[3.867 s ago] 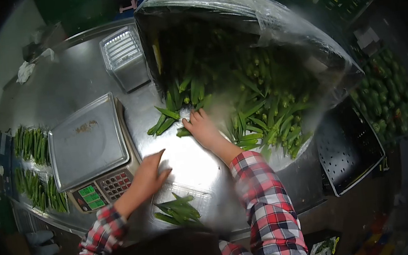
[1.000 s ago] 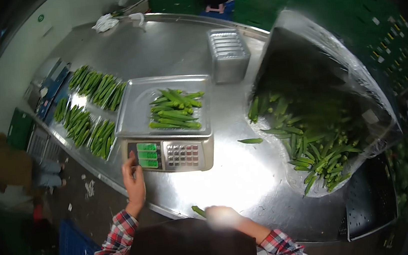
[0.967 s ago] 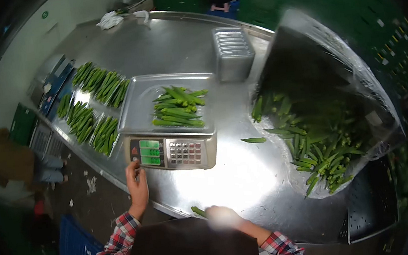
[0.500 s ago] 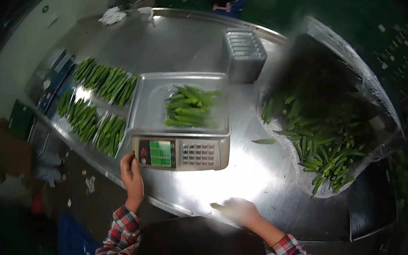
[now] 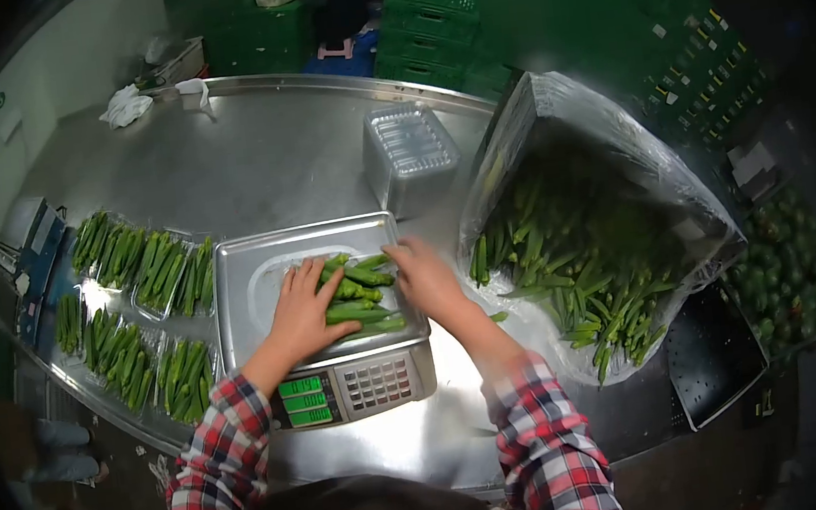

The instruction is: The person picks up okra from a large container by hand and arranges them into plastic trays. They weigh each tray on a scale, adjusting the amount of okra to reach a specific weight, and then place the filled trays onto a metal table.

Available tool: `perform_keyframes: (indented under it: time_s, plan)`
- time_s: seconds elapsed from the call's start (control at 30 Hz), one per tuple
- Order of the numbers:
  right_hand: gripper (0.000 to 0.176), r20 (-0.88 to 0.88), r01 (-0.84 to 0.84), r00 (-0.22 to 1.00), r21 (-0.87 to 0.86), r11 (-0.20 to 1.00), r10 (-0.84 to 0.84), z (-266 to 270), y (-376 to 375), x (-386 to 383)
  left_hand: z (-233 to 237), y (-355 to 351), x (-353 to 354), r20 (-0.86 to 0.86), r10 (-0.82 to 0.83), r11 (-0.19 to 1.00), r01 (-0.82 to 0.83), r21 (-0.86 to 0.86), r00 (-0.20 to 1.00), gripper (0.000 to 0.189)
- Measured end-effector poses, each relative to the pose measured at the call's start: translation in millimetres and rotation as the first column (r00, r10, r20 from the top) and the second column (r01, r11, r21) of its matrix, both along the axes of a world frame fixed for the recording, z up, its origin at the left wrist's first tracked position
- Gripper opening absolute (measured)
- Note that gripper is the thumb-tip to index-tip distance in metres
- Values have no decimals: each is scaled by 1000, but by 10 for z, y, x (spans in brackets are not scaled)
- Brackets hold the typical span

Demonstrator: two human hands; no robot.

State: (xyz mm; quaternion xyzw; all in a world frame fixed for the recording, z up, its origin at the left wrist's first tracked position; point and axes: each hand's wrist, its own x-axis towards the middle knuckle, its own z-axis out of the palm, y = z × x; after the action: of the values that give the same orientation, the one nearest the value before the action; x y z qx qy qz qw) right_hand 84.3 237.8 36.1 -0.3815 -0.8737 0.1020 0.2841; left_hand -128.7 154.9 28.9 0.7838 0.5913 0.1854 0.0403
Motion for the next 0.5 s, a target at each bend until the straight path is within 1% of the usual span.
perform_keyframes:
  time_s: [0.03,0.07,0.13,0.17,0.27,0.3,0.33,0.4,0.43,0.5]
  plan:
    - [29,51,-22,999,107,994,16,-45,129,-54,-65,-31,4,10,8,999,-8,45,1000,78]
    - [30,98,-59,994,100,993,49,-100,230,-77,-115,-56,9,19,14,996,-16,83,1000,77]
    - [32,187,-132,976,76,988,116,-218,383,-100,-150,-64,20,22,38,996,-40,76,999,77]
    - [27,161,-168,976,133,977,146,-195,411,-105,-148,-67,32,24,50,996,-52,70,998,77]
    - [20,225,-153,966,99,983,127,4,387,52,46,-64,44,49,67,998,-67,-9,997,76]
    - [16,158,-90,985,164,982,63,34,351,184,85,-65,36,117,75,997,-75,-4,990,73]
    - [23,181,-14,983,138,990,-11,36,305,397,95,-63,12,198,101,995,-102,-1,975,71]
    - [24,26,78,997,54,996,-79,150,30,766,82,-81,-99,355,149,987,-160,1,923,67]
    - [27,44,98,994,-53,994,-96,86,-64,1016,51,-103,-167,398,155,965,-225,137,904,55]
    - [34,135,170,977,-8,985,-167,10,-326,1358,44,-159,-361,517,196,931,-324,168,833,46]
